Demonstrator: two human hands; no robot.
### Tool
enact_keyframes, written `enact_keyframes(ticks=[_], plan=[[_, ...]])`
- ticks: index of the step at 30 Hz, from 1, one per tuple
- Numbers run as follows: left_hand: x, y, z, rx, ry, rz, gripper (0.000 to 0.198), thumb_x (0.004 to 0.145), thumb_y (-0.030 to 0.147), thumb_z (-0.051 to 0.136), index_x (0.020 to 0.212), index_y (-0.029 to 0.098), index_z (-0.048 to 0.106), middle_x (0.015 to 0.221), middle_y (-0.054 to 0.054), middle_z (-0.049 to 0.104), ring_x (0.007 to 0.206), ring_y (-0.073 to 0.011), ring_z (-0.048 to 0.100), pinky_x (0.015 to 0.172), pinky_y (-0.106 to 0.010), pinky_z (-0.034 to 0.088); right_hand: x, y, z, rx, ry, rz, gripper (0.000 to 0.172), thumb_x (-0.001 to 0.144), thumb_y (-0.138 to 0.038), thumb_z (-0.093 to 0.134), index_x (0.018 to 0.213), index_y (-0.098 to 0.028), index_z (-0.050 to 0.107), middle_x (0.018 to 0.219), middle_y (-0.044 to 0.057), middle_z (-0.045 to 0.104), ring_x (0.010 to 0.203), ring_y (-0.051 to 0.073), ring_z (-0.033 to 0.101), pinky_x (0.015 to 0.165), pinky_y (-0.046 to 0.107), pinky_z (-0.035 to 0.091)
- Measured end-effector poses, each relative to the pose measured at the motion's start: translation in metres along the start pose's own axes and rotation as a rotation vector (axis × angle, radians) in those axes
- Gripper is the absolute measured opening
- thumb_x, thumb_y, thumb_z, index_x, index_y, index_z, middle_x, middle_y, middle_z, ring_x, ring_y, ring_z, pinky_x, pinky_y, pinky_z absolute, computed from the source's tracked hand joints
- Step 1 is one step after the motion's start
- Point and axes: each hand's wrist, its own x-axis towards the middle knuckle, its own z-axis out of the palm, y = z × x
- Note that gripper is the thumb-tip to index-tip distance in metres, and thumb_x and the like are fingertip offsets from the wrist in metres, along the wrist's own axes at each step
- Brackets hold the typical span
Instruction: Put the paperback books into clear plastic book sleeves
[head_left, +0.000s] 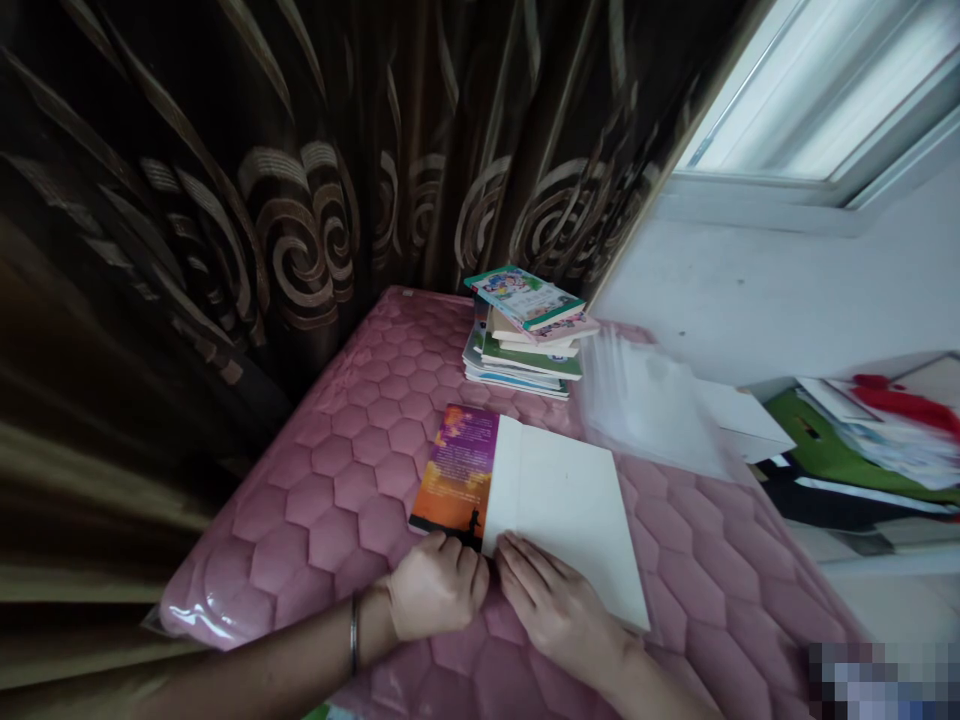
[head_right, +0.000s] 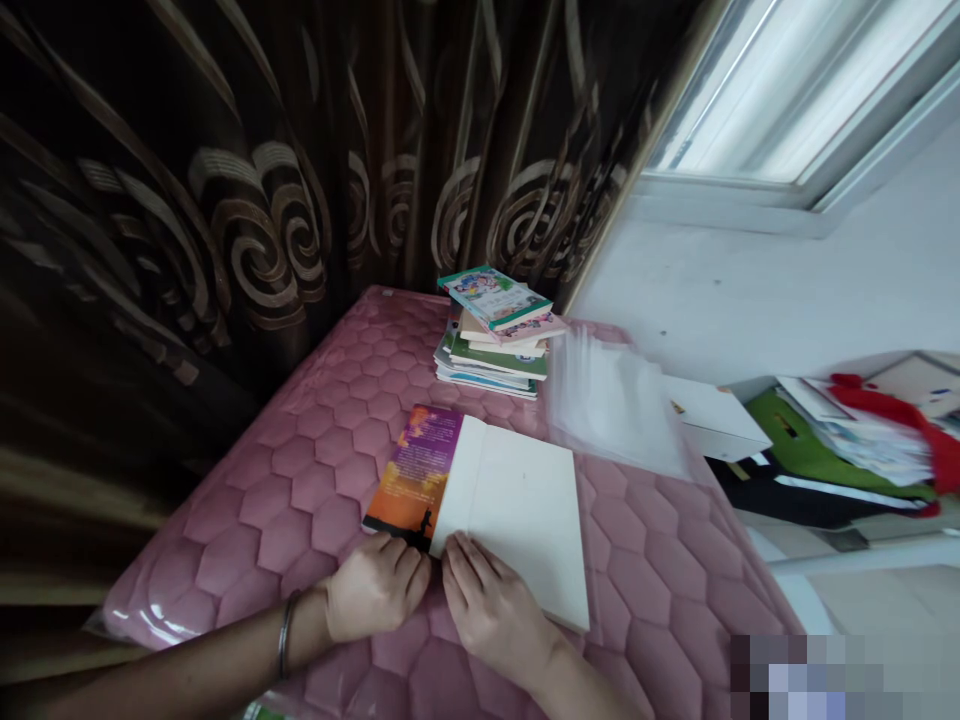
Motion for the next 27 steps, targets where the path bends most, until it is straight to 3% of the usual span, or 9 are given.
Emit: enact_keyframes(ticks=[7,13,27], plan=[[0.004,0.001,-0.002,-0.016,0.029,-0.008,0.009,0.089,0.014,0.045,0.082,0.014,0.051,0.064,-0.003,0.056,0.055,-0.0148,0.049,0.051,-0.032,0.026,0.004,0.002,-0.004,-0.002,-0.008,-0.002,0.034,0.086,-0.007,0.036,0.096,-0.01,0.068,0.099,0.014,0.071,0.098,0.021,0.064,0.09,0.034,0.05],[-0.001,0.0,0.0,-0.006,0.004,-0.005,0.016,0.091,0.012,0.039,0.089,0.012,0.055,0.067,-0.005,0.058,0.057,-0.016,0.051,0.051,-0.033,0.029,0.001,-0.005,0.008,-0.069,-0.043,0.107,0.036,0.084,-0.012,0.044,0.115,-0.008,0.063,0.121,0.015,0.064,0.112,0.025,0.059,0.092,0.037,0.05],[0.002,-0.002,-0.002,-0.086,0.049,0.003,0.013,0.09,0.016,0.046,0.083,0.013,0.056,0.067,-0.002,0.06,0.058,-0.015,0.052,0.053,-0.031,0.036,0.003,-0.007,0.018,-0.041,-0.022,0.057,0.033,0.086,-0.012,0.04,0.101,-0.006,0.07,0.111,0.016,0.069,0.11,0.023,0.059,0.092,0.033,0.05]])
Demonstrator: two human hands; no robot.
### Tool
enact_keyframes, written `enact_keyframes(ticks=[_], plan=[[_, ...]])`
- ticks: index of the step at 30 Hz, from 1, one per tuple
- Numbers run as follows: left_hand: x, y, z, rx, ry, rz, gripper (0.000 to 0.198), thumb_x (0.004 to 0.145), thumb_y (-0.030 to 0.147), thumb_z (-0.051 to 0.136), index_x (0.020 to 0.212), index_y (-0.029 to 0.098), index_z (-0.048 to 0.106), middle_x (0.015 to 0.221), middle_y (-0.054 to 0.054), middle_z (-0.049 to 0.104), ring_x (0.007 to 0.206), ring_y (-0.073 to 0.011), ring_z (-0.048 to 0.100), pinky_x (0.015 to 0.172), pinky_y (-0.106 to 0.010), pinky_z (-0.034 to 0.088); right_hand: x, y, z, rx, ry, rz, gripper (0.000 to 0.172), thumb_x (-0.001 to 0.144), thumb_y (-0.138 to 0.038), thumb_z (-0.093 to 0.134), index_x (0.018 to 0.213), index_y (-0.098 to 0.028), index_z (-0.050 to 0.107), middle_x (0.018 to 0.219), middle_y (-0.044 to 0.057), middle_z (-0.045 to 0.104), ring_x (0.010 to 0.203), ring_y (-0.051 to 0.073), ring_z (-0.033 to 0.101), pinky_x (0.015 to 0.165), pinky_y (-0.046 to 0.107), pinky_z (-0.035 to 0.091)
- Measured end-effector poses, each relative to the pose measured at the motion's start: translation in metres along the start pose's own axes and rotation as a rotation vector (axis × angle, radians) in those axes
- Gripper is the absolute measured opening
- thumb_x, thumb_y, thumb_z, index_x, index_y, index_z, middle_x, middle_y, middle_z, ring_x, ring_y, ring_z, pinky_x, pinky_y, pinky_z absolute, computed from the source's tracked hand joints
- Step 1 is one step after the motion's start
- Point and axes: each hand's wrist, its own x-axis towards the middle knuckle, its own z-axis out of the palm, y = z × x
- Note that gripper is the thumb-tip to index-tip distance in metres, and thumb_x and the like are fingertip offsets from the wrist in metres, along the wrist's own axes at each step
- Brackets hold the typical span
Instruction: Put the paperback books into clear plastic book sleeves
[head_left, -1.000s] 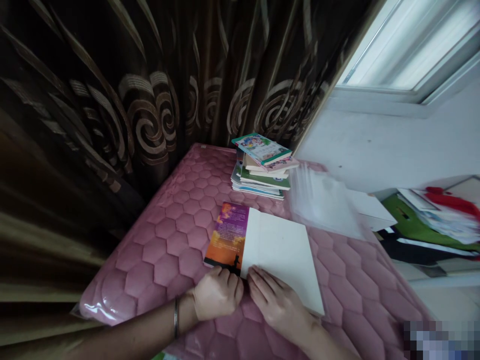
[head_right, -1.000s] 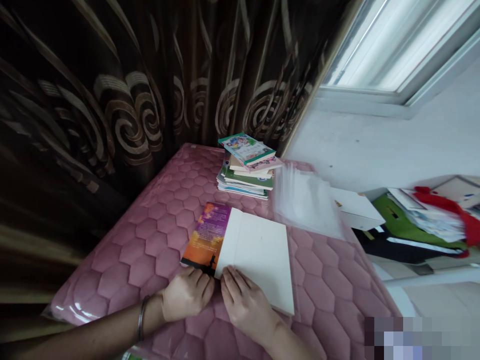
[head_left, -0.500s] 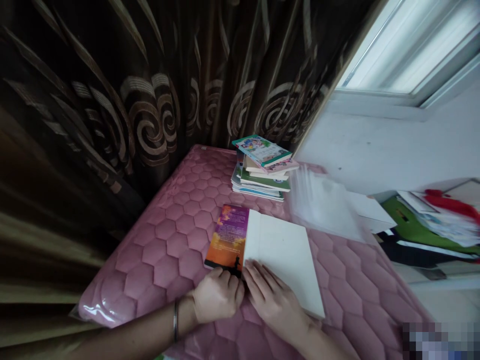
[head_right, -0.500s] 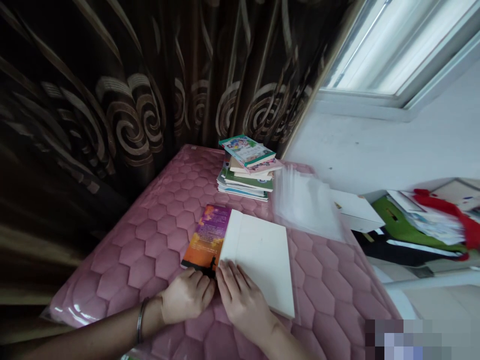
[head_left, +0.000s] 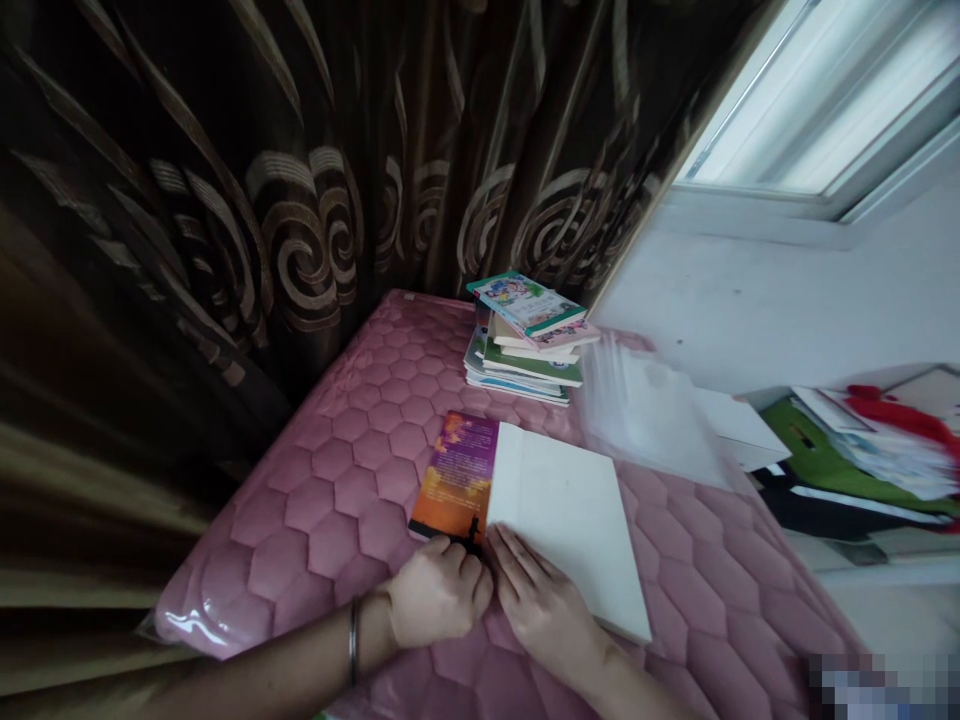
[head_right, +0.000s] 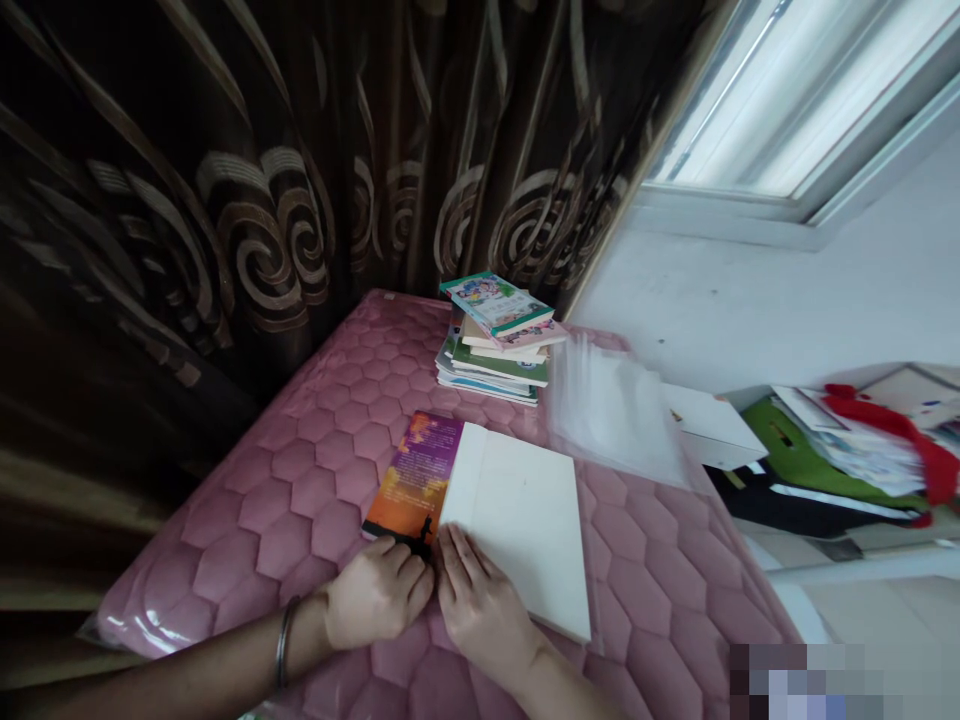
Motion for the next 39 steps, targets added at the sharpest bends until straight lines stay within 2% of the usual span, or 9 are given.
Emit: enact_keyframes(ticks=[3,7,10,13,16,20,24,32,39], plan=[[0.0,-0.006,-0.004,-0.059,-0.005,-0.144,0.011,0.091,0.019,0.049,0.095,0.015,0.058,0.09,-0.005,0.068,0.079,-0.0177,0.061,0.071,-0.033,0.046,0.002,0.001,-0.002,0.043,-0.011,0.022,0.03,0.086,-0.011,0.043,0.1,-0.009,0.07,0.11,0.014,0.07,0.108,0.022,0.06,0.092,0.032,0.05],[0.0,-0.023,-0.007,0.003,-0.121,-0.576,0.034,0.09,0.021,0.049,0.121,0.01,0.054,0.119,-0.016,0.063,0.109,-0.0247,0.058,0.091,-0.04,0.046,0.015,0.007,-0.014,0.174,-0.028,0.105,0.027,0.088,-0.017,0.048,0.103,-0.013,0.069,0.109,0.01,0.071,0.105,0.02,0.062,0.093,0.032,0.049],[-0.001,-0.029,-0.002,0.051,-0.189,-0.687,0.038,0.089,0.023,0.05,0.125,0.011,0.056,0.127,-0.017,0.06,0.115,-0.0271,0.055,0.096,-0.044,0.045,0.04,0.015,-0.024,0.294,-0.172,0.225,0.024,0.089,-0.019,0.048,0.099,-0.02,0.07,0.103,0.006,0.072,0.093,0.017,0.064,0.086,0.031,0.05],[-0.005,-0.026,0.009,0.117,-0.172,-0.694,0.041,0.088,0.025,0.05,0.126,0.011,0.057,0.131,-0.016,0.058,0.118,-0.0287,0.054,0.099,-0.047,0.044,0.071,0.02,-0.019,0.375,-0.328,0.268,0.03,0.093,-0.026,0.045,0.117,-0.02,0.063,0.121,0.007,0.065,0.107,0.021,0.059,0.092,0.036,0.047],[-0.008,-0.021,0.017,0.151,-0.117,-0.692,0.038,0.088,0.025,0.051,0.122,0.013,0.062,0.126,-0.015,0.061,0.116,-0.0282,0.055,0.099,-0.047,0.044,0.094,0.025,0.003,0.468,-0.443,0.179,0.042,0.096,-0.032,0.04,0.135,-0.019,0.048,0.135,0.007,0.056,0.126,0.022,0.046,0.103,0.038,0.039],[-0.009,-0.019,0.017,0.116,-0.099,-0.742,0.034,0.088,0.026,0.051,0.117,0.015,0.065,0.125,-0.012,0.063,0.116,-0.0262,0.055,0.099,-0.044,0.044,0.11,0.042,0.037,0.441,-0.534,0.118,0.044,0.097,-0.034,0.038,0.137,-0.015,0.045,0.135,0.011,0.055,0.128,0.025,0.043,0.104,0.044,0.033],[-0.009,-0.021,0.015,0.115,-0.089,-0.758,0.038,0.089,0.026,0.049,0.123,0.015,0.061,0.128,-0.011,0.061,0.117,-0.0268,0.053,0.099,-0.044,0.044,0.126,0.068,0.059,0.332,-0.597,0.167,0.046,0.098,-0.035,0.034,0.137,-0.013,0.044,0.134,0.014,0.056,0.123,0.026,0.047,0.098,0.043,0.036],[-0.014,-0.012,0.012,0.176,-0.138,-0.75,0.037,0.089,0.025,0.045,0.12,0.014,0.063,0.125,-0.011,0.063,0.116,-0.0278,0.055,0.1,-0.047,0.04,0.148,0.08,0.076,0.24,-0.607,0.303,0.048,0.098,-0.034,0.032,0.14,-0.013,0.04,0.132,0.014,0.057,0.122,0.024,0.047,0.102,0.039,0.031],[-0.064,0.019,0.001,0.214,-0.064,-0.632,0.035,0.089,0.031,0.047,0.117,0.018,0.064,0.121,-0.01,0.066,0.111,-0.0253,0.057,0.101,-0.048,0.033,0.144,0.075,0.08,0.267,-0.603,0.343,0.052,0.098,-0.036,0.031,0.143,-0.011,0.036,0.135,0.013,0.055,0.124,0.026,0.044,0.104,0.041,0.03]])
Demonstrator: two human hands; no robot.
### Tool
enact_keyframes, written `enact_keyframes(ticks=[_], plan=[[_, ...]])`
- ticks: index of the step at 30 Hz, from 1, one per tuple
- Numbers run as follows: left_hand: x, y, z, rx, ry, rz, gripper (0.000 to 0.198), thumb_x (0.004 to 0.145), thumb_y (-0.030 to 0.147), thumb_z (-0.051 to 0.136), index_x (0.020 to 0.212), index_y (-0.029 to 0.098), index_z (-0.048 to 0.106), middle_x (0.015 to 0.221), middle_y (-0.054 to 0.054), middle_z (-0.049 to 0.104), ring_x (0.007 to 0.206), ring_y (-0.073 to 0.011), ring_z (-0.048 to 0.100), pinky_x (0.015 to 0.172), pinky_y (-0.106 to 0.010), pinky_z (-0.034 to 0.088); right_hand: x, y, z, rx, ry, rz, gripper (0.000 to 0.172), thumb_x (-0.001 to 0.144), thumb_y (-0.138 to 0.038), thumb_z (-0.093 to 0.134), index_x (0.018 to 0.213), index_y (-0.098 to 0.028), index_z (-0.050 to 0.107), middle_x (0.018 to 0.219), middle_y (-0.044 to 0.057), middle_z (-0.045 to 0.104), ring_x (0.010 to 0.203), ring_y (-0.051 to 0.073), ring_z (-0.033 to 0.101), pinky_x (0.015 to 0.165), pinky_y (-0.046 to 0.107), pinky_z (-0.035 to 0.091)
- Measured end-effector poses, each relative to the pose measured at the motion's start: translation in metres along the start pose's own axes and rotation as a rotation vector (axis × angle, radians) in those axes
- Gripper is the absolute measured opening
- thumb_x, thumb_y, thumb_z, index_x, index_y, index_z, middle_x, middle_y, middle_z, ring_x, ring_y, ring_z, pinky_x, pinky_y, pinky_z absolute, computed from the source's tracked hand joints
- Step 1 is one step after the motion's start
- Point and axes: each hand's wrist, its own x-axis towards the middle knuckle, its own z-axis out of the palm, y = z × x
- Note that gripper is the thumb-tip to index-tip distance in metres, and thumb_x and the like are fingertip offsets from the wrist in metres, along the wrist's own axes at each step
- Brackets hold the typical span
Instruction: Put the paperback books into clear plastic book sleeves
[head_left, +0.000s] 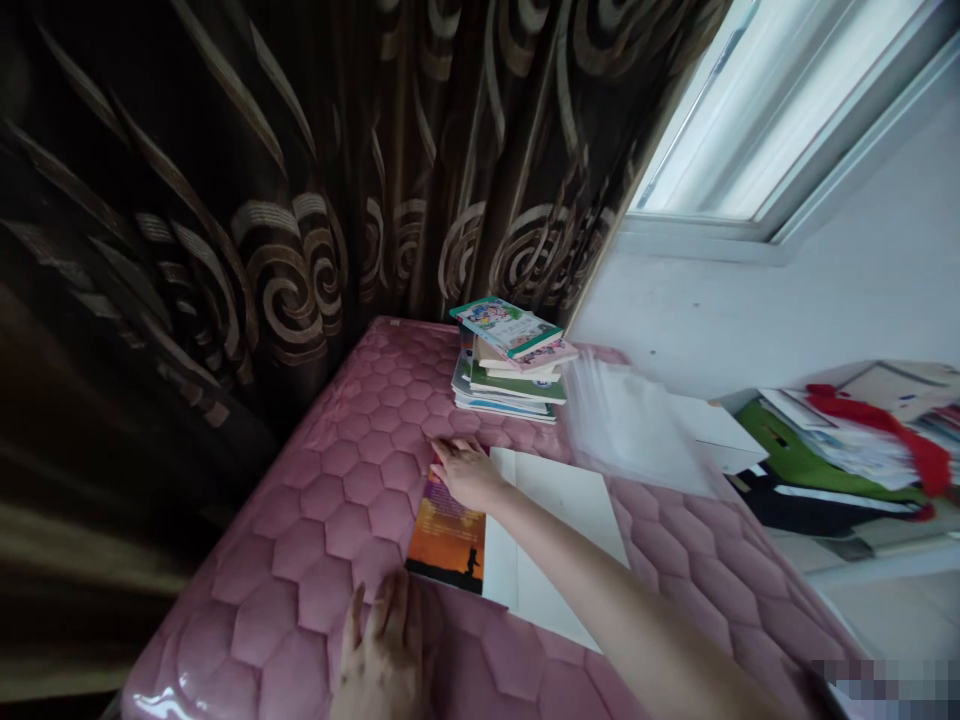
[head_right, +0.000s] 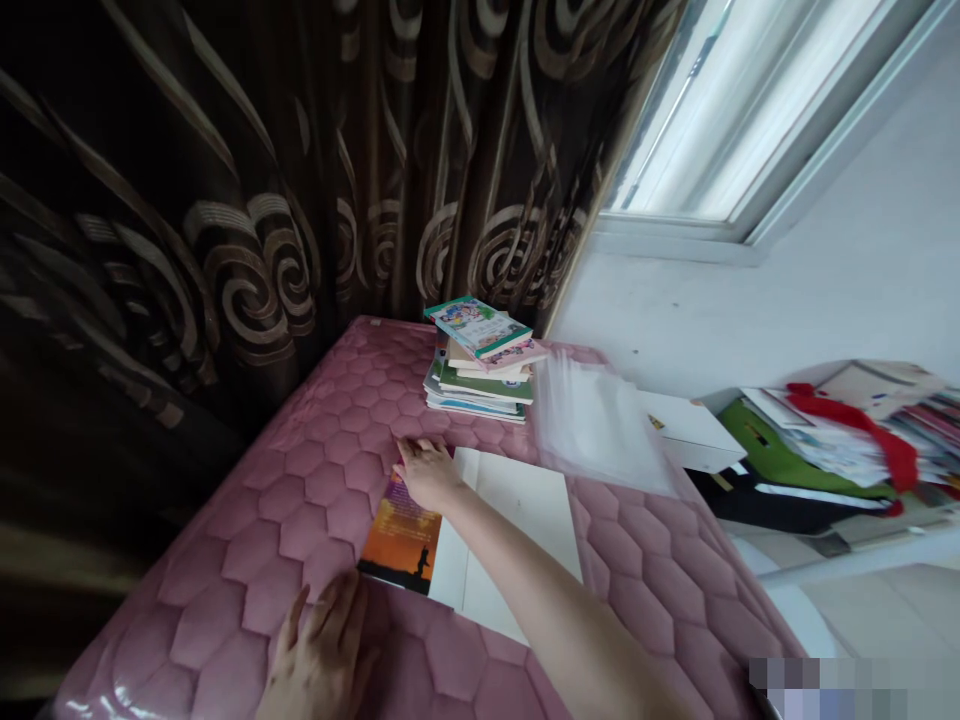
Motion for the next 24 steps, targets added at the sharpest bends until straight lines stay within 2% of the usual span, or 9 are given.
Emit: enact_keyframes(ticks=[2,4,6,9,12,16,19,24], plan=[[-0.006,-0.004,-0.007,-0.024,0.001,0.028,0.035,0.089,0.033,0.049,0.119,0.021,0.062,0.122,-0.008,0.066,0.111,-0.0242,0.058,0.1,-0.046,0.034,0.0,0.0,0.001,0.022,-0.008,-0.001,0.054,0.097,-0.037,0.033,0.144,-0.012,0.035,0.139,0.013,0.051,0.127,0.027,0.041,0.104,0.042,0.031],[0.001,-0.005,-0.019,-0.055,-0.045,0.009,0.034,0.089,0.034,0.049,0.119,0.022,0.062,0.118,-0.007,0.068,0.108,-0.0242,0.059,0.099,-0.047,0.035,-0.002,0.0,0.002,0.05,-0.028,-0.01,0.055,0.096,-0.039,0.035,0.145,-0.012,0.034,0.144,0.012,0.046,0.131,0.027,0.038,0.106,0.042,0.03],[0.021,-0.006,-0.032,-0.079,-0.134,-0.08,0.031,0.09,0.032,0.049,0.114,0.02,0.064,0.108,-0.008,0.071,0.104,-0.0256,0.061,0.098,-0.05,0.036,-0.007,-0.002,0.002,0.076,-0.034,-0.017,0.056,0.095,-0.039,0.038,0.144,-0.011,0.035,0.147,0.012,0.041,0.135,0.025,0.034,0.109,0.04,0.026],[0.068,-0.009,-0.042,-0.117,-0.292,-0.162,0.027,0.09,0.026,0.047,0.109,0.017,0.066,0.1,-0.011,0.071,0.099,-0.0265,0.061,0.097,-0.051,0.039,-0.018,-0.005,0.002,0.095,0.001,0.007,0.054,0.095,-0.035,0.039,0.142,-0.011,0.038,0.148,0.013,0.039,0.136,0.024,0.032,0.111,0.039,0.024],[0.117,-0.02,-0.025,-0.244,-0.355,-0.077,0.03,0.091,0.027,0.047,0.116,0.018,0.061,0.125,-0.011,0.061,0.117,-0.028,0.053,0.101,-0.051,0.037,-0.025,-0.008,-0.001,0.091,0.018,0.025,0.053,0.091,-0.027,0.041,0.142,-0.011,0.038,0.147,0.012,0.041,0.132,0.026,0.036,0.105,0.041,0.03],[0.158,-0.04,0.019,-0.374,-0.494,-0.026,0.047,0.087,0.037,0.053,0.131,0.021,0.05,0.145,-0.011,0.045,0.138,-0.0328,0.03,0.108,-0.06,0.026,-0.017,-0.008,-0.006,0.064,-0.038,0.101,0.061,0.083,-0.018,0.051,0.142,-0.013,0.035,0.143,0.012,0.046,0.122,0.027,0.041,0.096,0.039,0.036],[0.166,-0.052,0.041,-0.404,-0.489,0.038,0.056,0.086,0.044,0.053,0.135,0.019,0.046,0.147,-0.011,0.041,0.14,-0.0317,0.027,0.112,-0.057,0.021,-0.007,-0.009,-0.008,0.048,-0.053,0.142,0.065,0.08,-0.019,0.056,0.141,-0.014,0.035,0.138,0.013,0.052,0.12,0.029,0.041,0.094,0.041,0.036],[0.159,-0.056,0.046,-0.386,-0.393,0.057,0.056,0.088,0.049,0.049,0.136,0.02,0.046,0.145,-0.01,0.045,0.139,-0.0275,0.03,0.114,-0.052,0.019,-0.011,-0.009,-0.008,0.022,-0.039,0.177,0.059,0.083,-0.021,0.05,0.14,-0.01,0.037,0.136,0.017,0.052,0.12,0.031,0.04,0.093,0.044,0.033]])
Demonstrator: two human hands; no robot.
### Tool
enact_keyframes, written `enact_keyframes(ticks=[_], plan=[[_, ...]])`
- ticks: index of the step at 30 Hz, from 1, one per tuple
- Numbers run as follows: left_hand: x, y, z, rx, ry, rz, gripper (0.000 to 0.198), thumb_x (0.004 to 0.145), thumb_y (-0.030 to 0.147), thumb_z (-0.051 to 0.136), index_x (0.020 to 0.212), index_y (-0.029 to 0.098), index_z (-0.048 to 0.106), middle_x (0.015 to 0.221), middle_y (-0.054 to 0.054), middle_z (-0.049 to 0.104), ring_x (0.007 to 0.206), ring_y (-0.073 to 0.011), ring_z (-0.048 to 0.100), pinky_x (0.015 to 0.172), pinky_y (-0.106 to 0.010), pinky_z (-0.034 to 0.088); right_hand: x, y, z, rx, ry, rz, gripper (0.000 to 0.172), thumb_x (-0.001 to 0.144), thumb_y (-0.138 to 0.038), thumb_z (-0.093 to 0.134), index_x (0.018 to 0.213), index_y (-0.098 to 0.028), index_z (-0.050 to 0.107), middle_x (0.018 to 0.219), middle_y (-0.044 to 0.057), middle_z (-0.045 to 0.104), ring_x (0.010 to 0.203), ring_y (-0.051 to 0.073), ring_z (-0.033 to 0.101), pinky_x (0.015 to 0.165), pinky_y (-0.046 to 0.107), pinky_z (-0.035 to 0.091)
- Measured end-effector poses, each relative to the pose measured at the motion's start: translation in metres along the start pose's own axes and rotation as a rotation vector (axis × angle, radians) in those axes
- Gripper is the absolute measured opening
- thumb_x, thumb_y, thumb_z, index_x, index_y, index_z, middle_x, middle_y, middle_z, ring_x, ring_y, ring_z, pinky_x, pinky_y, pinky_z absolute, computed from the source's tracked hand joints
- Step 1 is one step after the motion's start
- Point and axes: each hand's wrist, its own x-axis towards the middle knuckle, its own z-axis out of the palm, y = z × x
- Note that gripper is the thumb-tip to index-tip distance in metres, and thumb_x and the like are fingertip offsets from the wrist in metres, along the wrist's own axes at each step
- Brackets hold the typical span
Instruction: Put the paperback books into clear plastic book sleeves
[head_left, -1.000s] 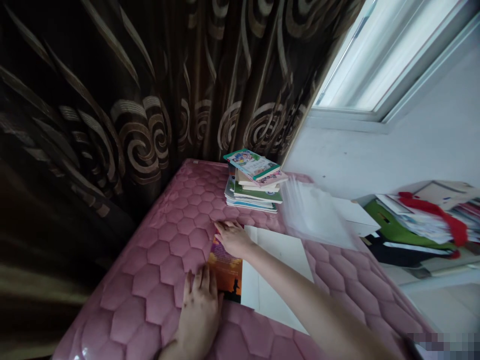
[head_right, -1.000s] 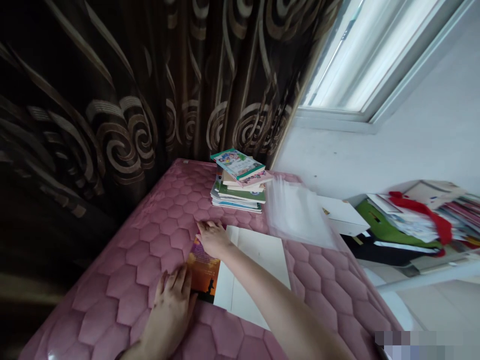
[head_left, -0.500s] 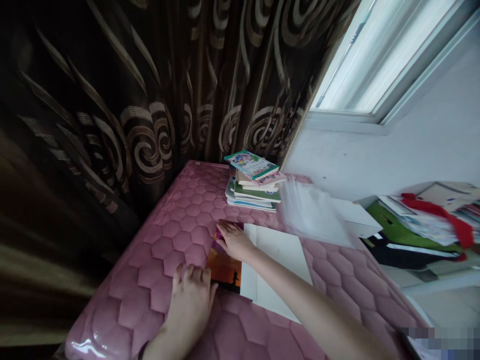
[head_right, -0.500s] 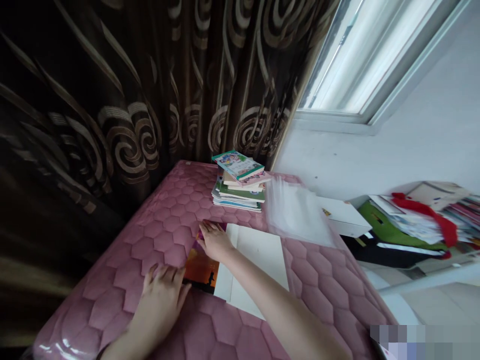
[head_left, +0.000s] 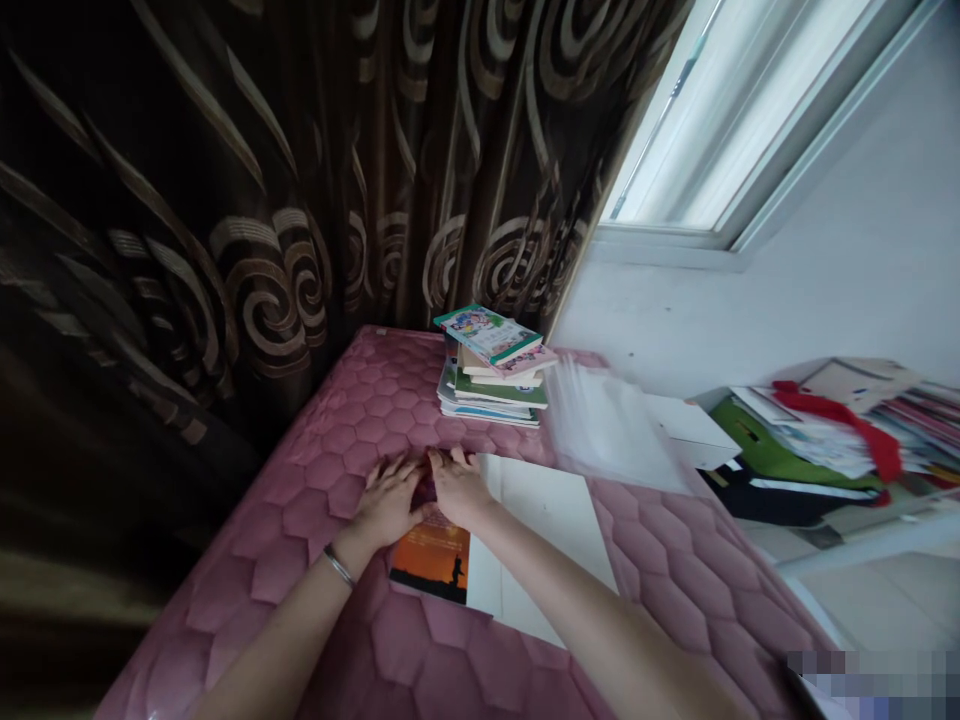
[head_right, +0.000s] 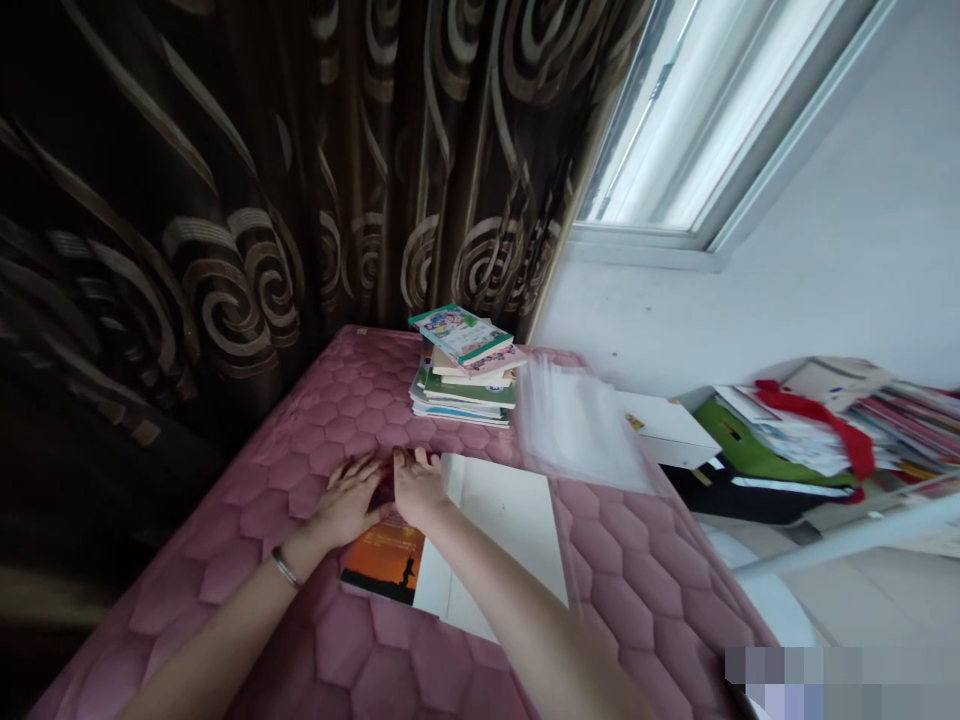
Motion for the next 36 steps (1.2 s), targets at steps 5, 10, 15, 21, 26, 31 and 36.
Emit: enact_keyframes(ticks=[5,10,15,21,26,31,36], plan=[[0.0,0.003,0.003,-0.001,0.028,0.003,0.057,0.088,0.054,0.047,0.136,0.023,0.046,0.145,-0.007,0.046,0.139,-0.026,0.031,0.114,-0.05,0.018,-0.019,0.016,-0.004,-0.031,0.031,0.097,0.049,0.084,-0.008,0.036,0.132,-0.007,0.047,0.128,0.022,0.057,0.115,0.033,0.045,0.086,0.045,0.033],[0.003,-0.002,0.0,-0.009,-0.035,-0.001,0.059,0.088,0.054,0.046,0.138,0.023,0.044,0.149,-0.006,0.041,0.141,-0.0257,0.027,0.115,-0.049,0.017,-0.022,0.023,-0.005,-0.055,0.04,0.119,0.046,0.082,-0.009,0.037,0.126,-0.008,0.052,0.123,0.02,0.06,0.113,0.033,0.046,0.087,0.045,0.033],[-0.024,-0.011,-0.02,-0.052,-0.243,0.052,0.065,0.087,0.048,0.049,0.145,0.025,0.032,0.156,-0.005,0.024,0.145,-0.0246,0.012,0.117,-0.047,0.01,-0.021,0.024,-0.002,-0.056,0.045,0.123,0.044,0.089,-0.017,0.035,0.13,-0.009,0.048,0.126,0.021,0.058,0.117,0.034,0.044,0.089,0.046,0.032],[-0.062,-0.015,-0.032,-0.084,-0.339,0.077,0.077,0.081,0.046,0.057,0.148,0.026,0.025,0.158,-0.007,0.014,0.146,-0.0287,0.006,0.116,-0.051,0.009,-0.039,-0.002,-0.006,-0.031,0.072,0.024,0.058,0.091,-0.043,0.039,0.139,-0.01,0.038,0.143,0.021,0.041,0.124,0.035,0.038,0.094,0.049,0.032],[-0.06,-0.019,-0.024,-0.085,-0.279,0.074,0.079,0.075,0.042,0.064,0.145,0.025,0.032,0.156,-0.01,0.024,0.145,-0.0302,0.013,0.115,-0.053,0.012,-0.05,-0.041,-0.008,0.117,-0.029,-0.192,0.084,0.073,-0.066,0.058,0.135,-0.012,0.043,0.133,0.018,0.048,0.118,0.034,0.041,0.094,0.049,0.036],[-0.058,-0.019,-0.023,-0.095,-0.303,0.046,0.082,0.072,0.046,0.067,0.144,0.025,0.034,0.156,-0.01,0.024,0.144,-0.0312,0.014,0.115,-0.054,0.013,-0.044,-0.039,-0.003,0.11,-0.091,-0.207,0.1,0.058,-0.067,0.071,0.137,-0.013,0.041,0.134,0.018,0.045,0.119,0.035,0.039,0.096,0.051,0.035],[-0.058,-0.019,-0.022,-0.114,-0.305,0.039,0.082,0.071,0.046,0.068,0.144,0.026,0.035,0.157,-0.008,0.022,0.145,-0.0294,0.013,0.115,-0.052,0.012,-0.051,-0.022,-0.001,0.099,-0.097,-0.217,0.113,0.053,-0.067,0.074,0.143,-0.013,0.033,0.137,0.017,0.04,0.118,0.035,0.037,0.096,0.052,0.034]])
